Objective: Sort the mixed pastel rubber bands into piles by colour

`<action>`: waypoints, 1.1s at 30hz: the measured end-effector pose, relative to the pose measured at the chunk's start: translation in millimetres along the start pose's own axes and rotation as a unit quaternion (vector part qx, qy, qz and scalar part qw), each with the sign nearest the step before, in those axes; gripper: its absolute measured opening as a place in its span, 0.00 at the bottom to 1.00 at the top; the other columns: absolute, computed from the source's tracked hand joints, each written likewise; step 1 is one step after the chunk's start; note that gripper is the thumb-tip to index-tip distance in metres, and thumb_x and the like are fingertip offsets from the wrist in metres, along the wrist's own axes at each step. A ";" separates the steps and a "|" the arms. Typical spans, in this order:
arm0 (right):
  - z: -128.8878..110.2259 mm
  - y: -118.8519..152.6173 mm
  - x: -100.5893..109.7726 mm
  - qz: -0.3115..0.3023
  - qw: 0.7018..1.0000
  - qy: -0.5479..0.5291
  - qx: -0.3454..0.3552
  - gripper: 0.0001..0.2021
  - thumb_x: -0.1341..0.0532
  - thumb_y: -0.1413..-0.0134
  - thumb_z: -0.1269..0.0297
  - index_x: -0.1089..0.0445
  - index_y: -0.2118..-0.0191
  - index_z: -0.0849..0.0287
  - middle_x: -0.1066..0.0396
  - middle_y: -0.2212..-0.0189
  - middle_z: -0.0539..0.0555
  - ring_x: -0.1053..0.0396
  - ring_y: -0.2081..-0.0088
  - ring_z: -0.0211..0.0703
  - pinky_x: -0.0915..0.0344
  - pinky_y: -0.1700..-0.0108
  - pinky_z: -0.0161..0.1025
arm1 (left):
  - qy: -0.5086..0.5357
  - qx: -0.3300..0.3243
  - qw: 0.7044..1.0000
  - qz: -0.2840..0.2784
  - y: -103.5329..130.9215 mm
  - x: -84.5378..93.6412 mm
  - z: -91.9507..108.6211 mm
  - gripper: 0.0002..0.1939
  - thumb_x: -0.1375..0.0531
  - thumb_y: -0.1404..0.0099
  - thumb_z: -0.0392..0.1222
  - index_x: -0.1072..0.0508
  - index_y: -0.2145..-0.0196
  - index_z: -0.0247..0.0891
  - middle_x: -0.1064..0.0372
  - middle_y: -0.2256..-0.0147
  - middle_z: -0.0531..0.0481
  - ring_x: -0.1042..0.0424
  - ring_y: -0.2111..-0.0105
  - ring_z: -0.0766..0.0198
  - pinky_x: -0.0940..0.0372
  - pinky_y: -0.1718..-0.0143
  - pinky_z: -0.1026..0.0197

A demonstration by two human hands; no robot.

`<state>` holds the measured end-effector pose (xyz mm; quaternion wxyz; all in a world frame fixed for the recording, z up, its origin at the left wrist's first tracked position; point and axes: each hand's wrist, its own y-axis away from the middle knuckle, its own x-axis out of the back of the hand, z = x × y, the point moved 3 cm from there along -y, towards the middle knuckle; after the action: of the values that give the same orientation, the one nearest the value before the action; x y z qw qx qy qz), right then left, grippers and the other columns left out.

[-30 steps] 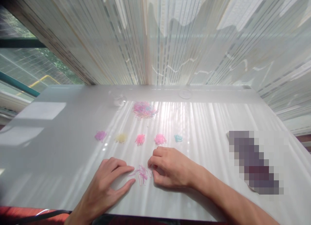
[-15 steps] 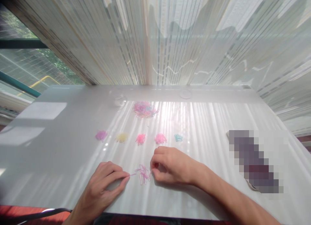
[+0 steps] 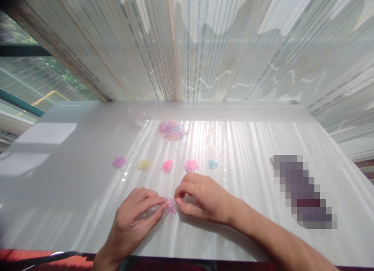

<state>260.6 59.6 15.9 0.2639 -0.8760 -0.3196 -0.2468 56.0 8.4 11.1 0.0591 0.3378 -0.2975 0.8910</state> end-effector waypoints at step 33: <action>15.1 5.4 -12.0 -0.052 0.994 0.095 -0.018 0.11 0.44 0.29 0.66 0.24 0.59 0.60 0.28 0.70 0.53 0.33 0.69 0.40 0.36 0.66 0.37 | -0.219 0.166 0.958 0.084 -26.3 2.0 -22.7 0.05 0.34 0.30 0.39 0.16 0.62 0.43 0.21 0.66 0.54 0.33 0.77 0.69 0.41 0.73 0.64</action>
<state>260.2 60.2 -4.1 0.2638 -0.8353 -0.3341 -0.3481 49.6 42.6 11.8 -0.1391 0.5035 -0.1783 0.8339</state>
